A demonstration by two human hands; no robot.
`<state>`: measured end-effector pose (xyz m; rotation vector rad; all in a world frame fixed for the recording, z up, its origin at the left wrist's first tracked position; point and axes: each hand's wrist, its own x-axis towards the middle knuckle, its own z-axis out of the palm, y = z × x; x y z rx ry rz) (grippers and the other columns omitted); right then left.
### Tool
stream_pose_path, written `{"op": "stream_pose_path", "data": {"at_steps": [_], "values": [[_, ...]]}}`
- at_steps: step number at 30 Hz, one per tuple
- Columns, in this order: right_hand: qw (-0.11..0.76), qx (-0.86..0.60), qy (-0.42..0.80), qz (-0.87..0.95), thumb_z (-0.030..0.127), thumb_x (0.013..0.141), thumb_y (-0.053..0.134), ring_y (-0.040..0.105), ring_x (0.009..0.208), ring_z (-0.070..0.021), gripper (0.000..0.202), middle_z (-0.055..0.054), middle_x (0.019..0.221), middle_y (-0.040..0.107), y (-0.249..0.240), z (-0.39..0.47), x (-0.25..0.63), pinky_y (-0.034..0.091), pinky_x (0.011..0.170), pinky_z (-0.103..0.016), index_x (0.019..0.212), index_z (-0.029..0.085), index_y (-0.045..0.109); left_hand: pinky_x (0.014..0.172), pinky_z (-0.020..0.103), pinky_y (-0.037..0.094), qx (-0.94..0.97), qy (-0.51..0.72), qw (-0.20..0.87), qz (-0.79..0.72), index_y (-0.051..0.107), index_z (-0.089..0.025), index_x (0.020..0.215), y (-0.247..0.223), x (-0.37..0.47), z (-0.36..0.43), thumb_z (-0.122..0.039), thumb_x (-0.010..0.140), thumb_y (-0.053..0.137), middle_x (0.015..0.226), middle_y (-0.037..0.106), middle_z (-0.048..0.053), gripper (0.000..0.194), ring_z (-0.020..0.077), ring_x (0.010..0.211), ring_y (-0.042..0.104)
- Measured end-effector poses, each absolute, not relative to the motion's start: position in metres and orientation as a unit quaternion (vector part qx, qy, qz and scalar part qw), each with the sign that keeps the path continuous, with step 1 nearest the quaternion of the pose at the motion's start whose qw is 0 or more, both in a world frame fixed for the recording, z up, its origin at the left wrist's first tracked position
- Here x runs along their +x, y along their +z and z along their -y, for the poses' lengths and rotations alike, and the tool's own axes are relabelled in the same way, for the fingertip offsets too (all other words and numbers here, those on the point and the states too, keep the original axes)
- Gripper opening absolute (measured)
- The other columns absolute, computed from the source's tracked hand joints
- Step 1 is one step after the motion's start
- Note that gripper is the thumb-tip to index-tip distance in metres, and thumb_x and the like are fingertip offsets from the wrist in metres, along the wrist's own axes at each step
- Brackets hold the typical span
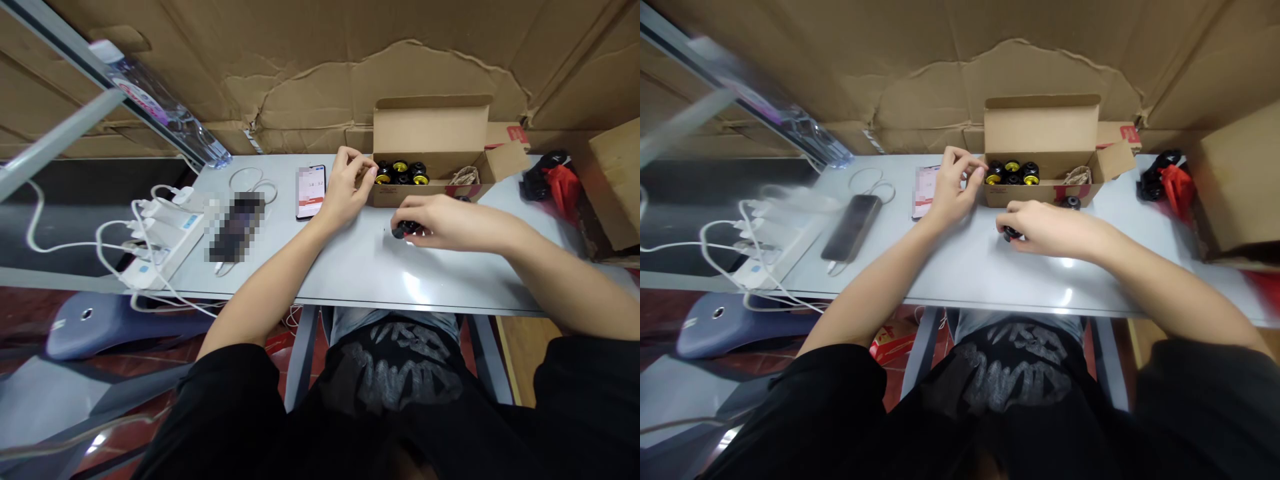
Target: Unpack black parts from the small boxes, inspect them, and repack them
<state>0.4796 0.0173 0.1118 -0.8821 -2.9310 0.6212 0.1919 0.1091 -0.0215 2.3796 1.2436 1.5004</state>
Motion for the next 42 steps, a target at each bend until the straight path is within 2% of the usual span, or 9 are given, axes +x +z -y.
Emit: {"op": "stream_pose_path", "data": {"at_steps": [3,7,12,16,20,24,28,35,42], "values": [[0.087,-0.255,0.225,0.936,0.037,0.116,0.067,0.084,0.109,-0.0316,0.025,-0.012,0.135,0.086,0.123,-0.037,0.493,0.067,0.098,-0.047,0.132,0.028,0.084,0.115,0.055,0.072,0.770,0.493,0.031,-0.404,0.082,-0.023,0.131,-0.020,0.193,-0.109,-0.087,0.130,0.035,0.137,0.074,0.018,0.079,0.0330,0.128,0.082],[0.219,-0.305,0.285,0.882,0.049,0.108,0.086,0.082,0.114,-0.0373,0.023,-0.009,0.138,0.089,0.137,-0.058,0.514,0.069,0.100,-0.055,0.127,0.035,0.087,0.111,0.055,0.073,0.768,0.488,0.043,-0.412,0.083,-0.024,0.132,-0.019,0.193,-0.108,-0.088,0.129,0.033,0.138,0.073,0.019,0.081,0.0324,0.125,0.082],[0.297,-0.388,0.343,0.802,0.064,0.097,0.106,0.069,0.087,-0.0266,0.044,-0.007,0.123,0.089,0.122,-0.082,0.530,0.067,0.081,-0.048,0.123,0.035,0.087,0.108,0.055,0.074,0.769,0.481,0.059,-0.417,0.082,-0.027,0.133,-0.020,0.192,-0.108,-0.089,0.129,0.033,0.140,0.073,0.018,0.079,0.0297,0.120,0.080],[0.363,-0.370,0.356,0.778,0.075,0.090,0.114,0.072,0.080,-0.0228,0.059,-0.006,0.106,0.086,0.102,-0.103,0.534,0.064,0.074,-0.043,0.121,0.032,0.089,0.103,0.054,0.074,0.762,0.496,0.059,-0.412,0.080,-0.027,0.130,-0.022,0.193,-0.109,-0.092,0.127,0.036,0.138,0.074,0.018,0.078,0.0279,0.115,0.079],[0.414,-0.340,0.371,0.759,0.085,0.081,0.118,0.078,0.079,-0.0200,0.076,-0.005,0.108,0.088,0.089,-0.123,0.541,0.068,0.075,-0.039,0.125,0.030,0.090,0.105,0.053,0.074,0.761,0.496,0.056,-0.414,0.081,-0.025,0.130,-0.021,0.195,-0.109,-0.092,0.127,0.034,0.136,0.073,0.018,0.081,0.0295,0.117,0.080],[0.437,-0.335,0.377,0.745,0.087,0.070,0.122,0.081,0.076,-0.0207,0.088,-0.005,0.106,0.088,0.077,-0.139,0.549,0.073,0.077,-0.041,0.128,0.029,0.090,0.108,0.053,0.075,0.763,0.491,0.064,-0.416,0.081,-0.025,0.131,-0.021,0.194,-0.108,-0.093,0.126,0.035,0.136,0.073,0.018,0.082,0.0288,0.114,0.079],[0.434,-0.335,0.383,0.743,0.082,0.069,0.124,0.079,0.072,-0.0227,0.092,-0.003,0.095,0.084,0.069,-0.143,0.550,0.074,0.074,-0.044,0.132,0.025,0.089,0.112,0.055,0.075,0.764,0.486,0.073,-0.417,0.081,-0.025,0.132,-0.020,0.193,-0.108,-0.093,0.125,0.035,0.137,0.073,0.018,0.083,0.0300,0.117,0.079],[0.431,-0.382,0.381,0.724,0.051,0.078,0.122,0.081,0.084,-0.0218,0.069,-0.004,0.111,0.089,0.084,-0.124,0.541,0.070,0.087,-0.044,0.132,0.027,0.087,0.118,0.061,0.073,0.772,0.470,0.071,-0.421,0.082,-0.027,0.134,-0.020,0.191,-0.109,-0.094,0.124,0.035,0.137,0.073,0.019,0.083,0.0331,0.121,0.080],[0.425,-0.404,0.356,0.728,0.058,0.085,0.116,0.074,0.085,-0.0219,0.055,-0.005,0.111,0.085,0.082,-0.124,0.543,0.064,0.083,-0.043,0.122,0.031,0.086,0.131,0.062,0.067,0.778,0.451,0.077,-0.430,0.079,-0.029,0.141,-0.023,0.190,-0.112,-0.095,0.125,0.031,0.148,0.077,0.021,0.083,0.0371,0.140,0.079]]}}
